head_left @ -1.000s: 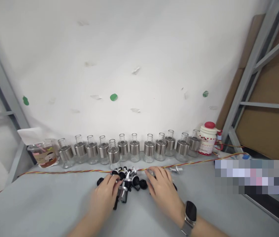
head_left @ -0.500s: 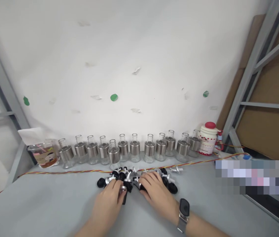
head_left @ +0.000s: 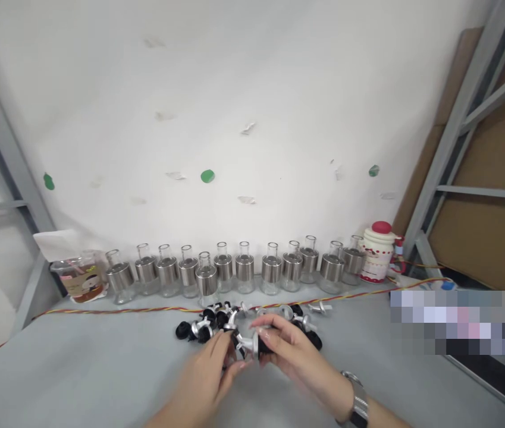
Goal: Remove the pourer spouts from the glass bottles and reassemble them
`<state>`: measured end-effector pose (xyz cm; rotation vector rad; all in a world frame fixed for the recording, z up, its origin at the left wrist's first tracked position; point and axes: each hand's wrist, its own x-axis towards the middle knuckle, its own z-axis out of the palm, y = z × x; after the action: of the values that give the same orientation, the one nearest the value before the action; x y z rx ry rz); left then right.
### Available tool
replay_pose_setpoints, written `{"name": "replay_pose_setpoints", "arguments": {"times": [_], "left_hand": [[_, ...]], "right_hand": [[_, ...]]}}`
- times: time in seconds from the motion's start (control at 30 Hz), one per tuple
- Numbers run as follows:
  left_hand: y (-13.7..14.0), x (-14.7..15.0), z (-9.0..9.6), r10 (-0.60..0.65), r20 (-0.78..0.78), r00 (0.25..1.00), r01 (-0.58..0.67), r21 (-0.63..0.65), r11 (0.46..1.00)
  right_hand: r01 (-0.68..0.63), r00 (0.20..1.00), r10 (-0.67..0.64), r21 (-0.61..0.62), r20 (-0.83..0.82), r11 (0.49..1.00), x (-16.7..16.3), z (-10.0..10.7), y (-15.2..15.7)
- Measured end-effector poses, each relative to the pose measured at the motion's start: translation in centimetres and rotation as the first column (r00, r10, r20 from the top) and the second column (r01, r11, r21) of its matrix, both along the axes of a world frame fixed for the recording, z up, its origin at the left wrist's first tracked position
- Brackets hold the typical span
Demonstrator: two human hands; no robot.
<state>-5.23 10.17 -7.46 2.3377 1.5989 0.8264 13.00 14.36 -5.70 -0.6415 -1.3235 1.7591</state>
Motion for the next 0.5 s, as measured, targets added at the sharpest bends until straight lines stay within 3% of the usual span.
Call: {"name": "replay_pose_setpoints", "arguments": {"times": [0.1,0.2,0.5], "left_hand": [[0.2,0.1,-0.3,0.010,0.020,1.000,-0.008,-0.089,0.996],[0.2,0.0,-0.3,0.020,0.035,0.999,-0.016,-0.110,0.994],[-0.6,0.3,1.7,-0.055,-0.296,0.954,0.086,0.096,0.992]], "right_hand": [[-0.044,0.999,0.044,-0.096,-0.005,0.994,-0.4,-0.5,-0.1],[-0.071,0.997,0.073,-0.116,0.011,0.991,-0.5,-1.1,0.1],[-0.054,0.981,0.071,-0.096,0.180,0.994,-0.7,-2.0,0.1]]}}
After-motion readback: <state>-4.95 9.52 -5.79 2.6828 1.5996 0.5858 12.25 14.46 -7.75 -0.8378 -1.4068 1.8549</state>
